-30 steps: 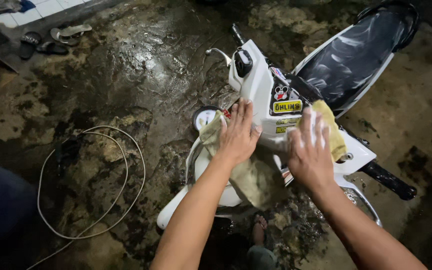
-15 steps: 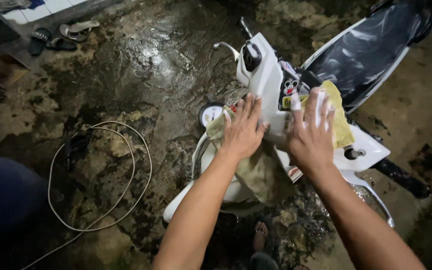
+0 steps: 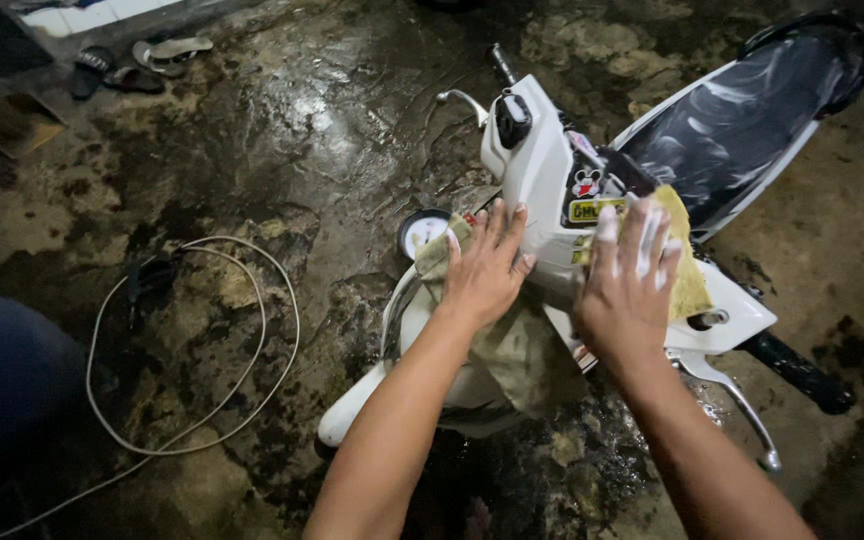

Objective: The person washes a white motorcycle using a sponge and soapy water, wiping down the body panels, headlight assembly, and front fender.

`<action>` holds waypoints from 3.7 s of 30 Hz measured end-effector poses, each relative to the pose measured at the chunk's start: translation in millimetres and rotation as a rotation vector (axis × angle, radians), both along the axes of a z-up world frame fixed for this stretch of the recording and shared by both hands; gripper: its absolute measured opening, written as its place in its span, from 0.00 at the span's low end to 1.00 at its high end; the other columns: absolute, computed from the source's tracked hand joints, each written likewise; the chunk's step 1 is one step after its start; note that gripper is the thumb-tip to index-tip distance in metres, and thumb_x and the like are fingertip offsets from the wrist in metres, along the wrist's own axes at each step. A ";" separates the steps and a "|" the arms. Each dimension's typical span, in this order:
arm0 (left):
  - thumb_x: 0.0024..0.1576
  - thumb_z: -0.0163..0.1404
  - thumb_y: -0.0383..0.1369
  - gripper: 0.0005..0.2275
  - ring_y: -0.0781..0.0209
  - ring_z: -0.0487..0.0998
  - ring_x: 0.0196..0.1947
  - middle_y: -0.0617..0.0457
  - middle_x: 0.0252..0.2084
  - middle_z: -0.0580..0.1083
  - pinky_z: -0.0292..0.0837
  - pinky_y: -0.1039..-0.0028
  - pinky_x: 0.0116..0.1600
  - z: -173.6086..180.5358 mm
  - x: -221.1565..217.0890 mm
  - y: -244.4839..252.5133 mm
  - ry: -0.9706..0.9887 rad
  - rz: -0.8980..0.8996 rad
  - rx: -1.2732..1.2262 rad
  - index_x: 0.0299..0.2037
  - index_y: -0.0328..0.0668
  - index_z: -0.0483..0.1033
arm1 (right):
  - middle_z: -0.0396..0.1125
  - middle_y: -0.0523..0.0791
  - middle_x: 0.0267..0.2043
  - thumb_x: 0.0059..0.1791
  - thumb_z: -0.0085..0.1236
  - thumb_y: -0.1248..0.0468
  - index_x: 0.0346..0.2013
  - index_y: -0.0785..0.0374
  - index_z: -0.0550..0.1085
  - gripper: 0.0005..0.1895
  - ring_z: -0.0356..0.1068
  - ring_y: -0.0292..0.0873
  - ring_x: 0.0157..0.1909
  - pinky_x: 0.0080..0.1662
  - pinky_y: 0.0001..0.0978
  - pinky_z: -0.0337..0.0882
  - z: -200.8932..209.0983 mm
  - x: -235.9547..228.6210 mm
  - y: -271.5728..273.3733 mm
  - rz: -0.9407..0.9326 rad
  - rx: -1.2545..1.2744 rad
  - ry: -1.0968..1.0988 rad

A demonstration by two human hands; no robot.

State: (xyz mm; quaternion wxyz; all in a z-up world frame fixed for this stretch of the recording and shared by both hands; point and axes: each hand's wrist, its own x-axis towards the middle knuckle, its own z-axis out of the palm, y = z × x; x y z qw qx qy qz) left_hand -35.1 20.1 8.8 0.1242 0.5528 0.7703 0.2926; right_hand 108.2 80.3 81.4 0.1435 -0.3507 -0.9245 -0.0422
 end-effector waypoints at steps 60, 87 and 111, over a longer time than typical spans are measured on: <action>0.56 0.33 0.41 0.27 0.40 0.35 0.65 0.36 0.66 0.36 0.34 0.51 0.63 -32.2 61.6 -73.9 -0.281 0.299 -0.064 0.64 0.39 0.42 | 0.40 0.54 0.66 0.42 0.38 0.56 0.64 0.61 0.45 0.36 0.37 0.59 0.66 0.60 0.58 0.39 -9.3 -15.9 35.4 0.204 0.022 -0.141; 0.56 0.35 0.41 0.30 0.41 0.28 0.65 0.41 0.66 0.31 0.31 0.50 0.64 -96.7 79.3 -106.9 -0.312 0.358 -0.355 0.64 0.42 0.32 | 0.30 0.45 0.69 0.42 0.32 0.41 0.64 0.50 0.43 0.38 0.24 0.50 0.69 0.61 0.56 0.21 -26.4 -50.0 54.9 0.060 -0.063 -0.261; 0.52 0.38 0.43 0.33 0.39 0.31 0.65 0.38 0.66 0.35 0.35 0.49 0.63 -103.4 77.6 -117.7 -0.292 0.346 -0.292 0.64 0.40 0.36 | 0.51 0.53 0.63 0.31 0.41 0.71 0.59 0.60 0.59 0.39 0.55 0.60 0.59 0.54 0.56 0.55 -73.0 -16.8 33.1 0.651 0.309 0.026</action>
